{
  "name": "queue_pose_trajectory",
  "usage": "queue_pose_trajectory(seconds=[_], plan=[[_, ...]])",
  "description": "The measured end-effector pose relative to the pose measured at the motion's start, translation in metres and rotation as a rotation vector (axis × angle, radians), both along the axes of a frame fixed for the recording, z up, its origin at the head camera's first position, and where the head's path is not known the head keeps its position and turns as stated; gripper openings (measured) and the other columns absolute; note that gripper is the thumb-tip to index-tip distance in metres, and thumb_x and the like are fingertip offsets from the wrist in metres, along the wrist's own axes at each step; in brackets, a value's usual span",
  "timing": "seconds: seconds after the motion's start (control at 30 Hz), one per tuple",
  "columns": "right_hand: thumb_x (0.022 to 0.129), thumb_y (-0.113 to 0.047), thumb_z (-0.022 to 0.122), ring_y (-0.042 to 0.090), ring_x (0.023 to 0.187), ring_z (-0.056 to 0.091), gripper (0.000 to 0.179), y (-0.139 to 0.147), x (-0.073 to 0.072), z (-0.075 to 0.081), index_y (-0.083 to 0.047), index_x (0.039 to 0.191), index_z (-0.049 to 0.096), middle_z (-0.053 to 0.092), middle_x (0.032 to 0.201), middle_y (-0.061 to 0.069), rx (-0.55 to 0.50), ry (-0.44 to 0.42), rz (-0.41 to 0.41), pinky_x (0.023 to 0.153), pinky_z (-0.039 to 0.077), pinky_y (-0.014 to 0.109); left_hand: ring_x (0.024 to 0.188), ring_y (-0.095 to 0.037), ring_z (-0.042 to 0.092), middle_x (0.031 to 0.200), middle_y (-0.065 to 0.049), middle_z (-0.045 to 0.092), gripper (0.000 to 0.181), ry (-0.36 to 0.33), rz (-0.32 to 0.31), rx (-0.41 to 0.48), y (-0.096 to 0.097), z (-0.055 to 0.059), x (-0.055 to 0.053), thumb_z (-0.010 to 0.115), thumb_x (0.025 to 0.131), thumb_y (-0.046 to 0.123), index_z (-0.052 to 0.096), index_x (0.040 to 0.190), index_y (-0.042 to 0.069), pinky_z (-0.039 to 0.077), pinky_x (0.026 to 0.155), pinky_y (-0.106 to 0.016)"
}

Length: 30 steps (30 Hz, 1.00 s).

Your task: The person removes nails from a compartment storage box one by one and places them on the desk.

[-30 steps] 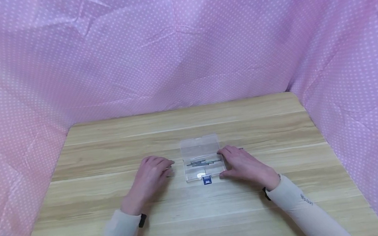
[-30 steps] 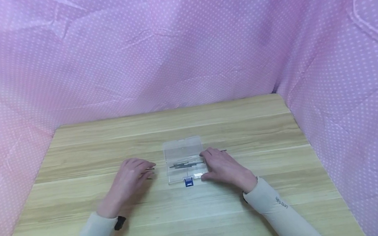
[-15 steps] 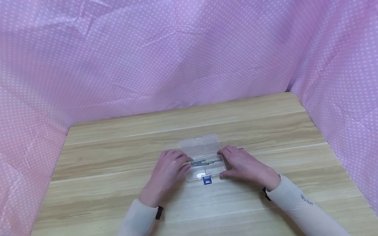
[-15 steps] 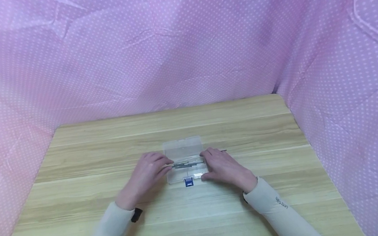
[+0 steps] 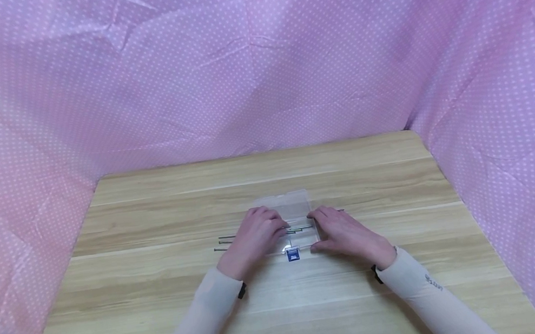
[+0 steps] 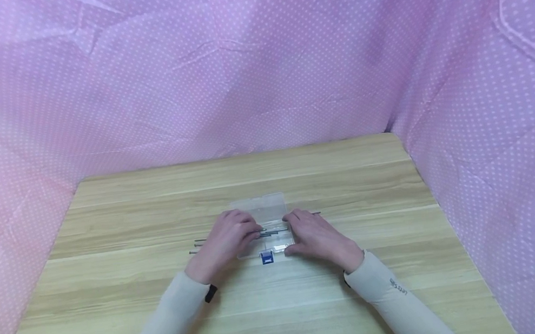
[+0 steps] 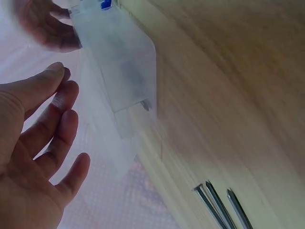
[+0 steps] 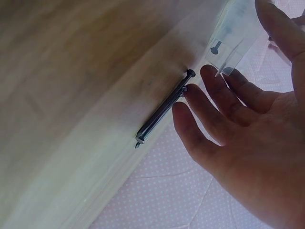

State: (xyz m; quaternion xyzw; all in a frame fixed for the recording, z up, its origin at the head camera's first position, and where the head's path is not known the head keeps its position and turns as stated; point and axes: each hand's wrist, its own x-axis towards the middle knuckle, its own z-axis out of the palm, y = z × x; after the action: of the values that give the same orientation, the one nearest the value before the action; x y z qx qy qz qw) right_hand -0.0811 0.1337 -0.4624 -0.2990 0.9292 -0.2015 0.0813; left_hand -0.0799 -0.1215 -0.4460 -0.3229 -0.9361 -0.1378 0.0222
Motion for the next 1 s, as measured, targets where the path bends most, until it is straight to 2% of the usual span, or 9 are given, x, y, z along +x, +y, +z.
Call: queue_pose_trajectory(seconds=[0.2, 0.33, 0.63, 0.77, 1.0], plan=[[0.081, -0.041, 0.089, 0.02, 0.107, 0.057, 0.077, -0.001, 0.0, -0.001, -0.001, 0.137, 0.056, 0.062, 0.126, 0.008, 0.003, -0.026, -0.009, 0.094, 0.053, 0.046, 0.103, -0.02, 0.063, 0.102, 0.004, 0.074, 0.01, -0.008, -0.014, -0.071, 0.01, -0.005, -0.009, 0.075, 0.097, 0.023, 0.083, 0.103, 0.022, 0.046, 0.105, -0.045], [0.081, -0.041, 0.089, 0.02, 0.108, 0.058, 0.076, -0.001, 0.001, -0.001, -0.001, 0.137, 0.056, 0.062, 0.127, 0.008, 0.001, -0.034, -0.013, 0.095, 0.053, 0.046, 0.097, -0.019, 0.061, 0.098, 0.005, 0.072, 0.008, 0.013, -0.018, -0.113, 0.014, -0.008, -0.012, 0.075, 0.097, 0.023, 0.084, 0.097, 0.024, 0.047, 0.103, -0.044], [0.081, -0.04, 0.089, 0.021, 0.11, 0.059, 0.074, 0.0, 0.001, 0.0, -0.001, 0.136, 0.057, 0.062, 0.127, 0.009, -0.008, -0.02, -0.008, 0.095, 0.053, 0.047, 0.085, -0.017, 0.053, 0.086, 0.006, 0.064, 0.007, 0.04, -0.023, -0.15, 0.018, -0.012, -0.016, 0.079, 0.093, 0.027, 0.085, 0.093, 0.024, 0.049, 0.09, -0.038], [0.081, -0.04, 0.089, 0.022, 0.112, 0.059, 0.075, 0.0, 0.001, 0.0, -0.001, 0.136, 0.057, 0.062, 0.128, 0.01, -0.01, -0.018, -0.007, 0.096, 0.053, 0.047, 0.082, -0.017, 0.052, 0.083, 0.006, 0.06, 0.007, 0.016, -0.02, -0.155, 0.017, -0.013, -0.019, 0.078, 0.093, 0.026, 0.085, 0.092, 0.024, 0.048, 0.084, -0.036], [0.081, -0.041, 0.089, 0.021, 0.11, 0.059, 0.076, 0.0, 0.0, 0.001, 0.0, 0.136, 0.057, 0.062, 0.127, 0.009, -0.009, -0.019, -0.005, 0.094, 0.054, 0.045, 0.081, -0.016, 0.051, 0.082, 0.008, 0.06, 0.006, -0.052, -0.009, -0.16, 0.017, -0.012, -0.022, 0.078, 0.093, 0.024, 0.085, 0.094, 0.024, 0.047, 0.085, -0.035]])
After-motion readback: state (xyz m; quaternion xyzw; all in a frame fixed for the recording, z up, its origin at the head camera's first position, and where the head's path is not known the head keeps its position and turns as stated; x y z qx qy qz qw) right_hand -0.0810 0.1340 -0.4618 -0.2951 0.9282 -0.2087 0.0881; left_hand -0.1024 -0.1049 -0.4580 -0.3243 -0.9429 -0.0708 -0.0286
